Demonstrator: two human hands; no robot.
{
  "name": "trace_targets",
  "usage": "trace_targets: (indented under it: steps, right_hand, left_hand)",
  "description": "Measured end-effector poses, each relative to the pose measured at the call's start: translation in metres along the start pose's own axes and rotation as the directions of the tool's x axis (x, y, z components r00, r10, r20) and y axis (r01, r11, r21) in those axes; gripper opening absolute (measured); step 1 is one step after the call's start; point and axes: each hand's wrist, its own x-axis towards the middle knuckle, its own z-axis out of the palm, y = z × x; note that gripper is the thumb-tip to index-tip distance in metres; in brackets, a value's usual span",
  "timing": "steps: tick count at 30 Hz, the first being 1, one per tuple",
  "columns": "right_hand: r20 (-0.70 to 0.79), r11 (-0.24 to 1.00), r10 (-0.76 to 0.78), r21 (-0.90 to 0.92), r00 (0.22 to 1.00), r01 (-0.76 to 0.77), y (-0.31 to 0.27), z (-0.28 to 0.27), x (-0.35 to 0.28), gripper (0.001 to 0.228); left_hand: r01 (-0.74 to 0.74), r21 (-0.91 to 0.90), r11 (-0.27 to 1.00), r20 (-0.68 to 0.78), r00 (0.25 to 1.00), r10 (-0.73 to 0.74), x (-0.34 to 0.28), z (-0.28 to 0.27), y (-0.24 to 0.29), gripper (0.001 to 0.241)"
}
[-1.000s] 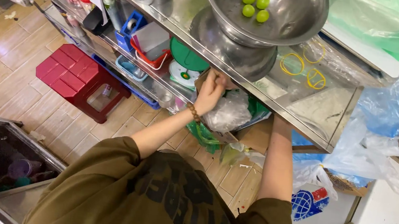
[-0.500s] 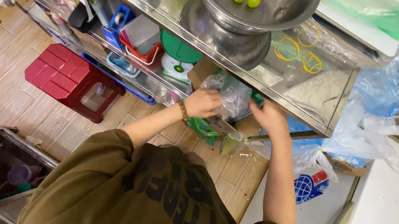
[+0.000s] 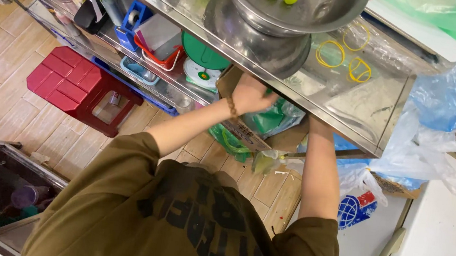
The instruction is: Scraping frosting from a mixer whisk into a bowl.
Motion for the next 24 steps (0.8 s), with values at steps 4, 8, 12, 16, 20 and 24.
trace_targets:
  steps: [4,8,12,16,20,24]
  right_hand:
    - [0.046,0.999,-0.031,0.036,0.998,0.029,-0.028,0.015,-0.01,0.087]
    - [0.093,0.996,-0.055,0.068,0.994,0.049,-0.038,0.015,-0.021,0.084]
    - [0.112,0.994,-0.075,0.093,0.991,0.065,-0.046,-0.005,-0.018,0.08]
    - [0.117,0.992,-0.078,0.111,0.99,0.065,-0.048,-0.033,-0.017,0.077]
    - [0.158,0.988,-0.079,0.141,0.984,0.057,-0.047,-0.053,-0.048,0.074]
    - [0.178,0.984,-0.096,0.163,0.979,0.067,-0.039,-0.08,-0.068,0.07]
  left_hand:
    - [0.059,0.067,0.996,0.256,0.964,-0.074,-0.002,-0.038,0.019,0.041]
    - [0.089,0.088,0.992,0.311,0.944,-0.112,-0.005,-0.03,0.011,0.038]
    - [0.092,0.104,0.99,0.359,0.925,-0.124,0.007,-0.017,0.003,0.036]
    - [0.074,0.112,0.991,0.414,0.903,-0.114,0.025,0.002,-0.01,0.034]
    - [0.087,0.125,0.988,0.483,0.865,-0.137,0.003,0.015,-0.032,0.032]
    - [0.087,0.138,0.987,0.53,0.835,-0.147,-0.027,0.003,-0.078,0.03]
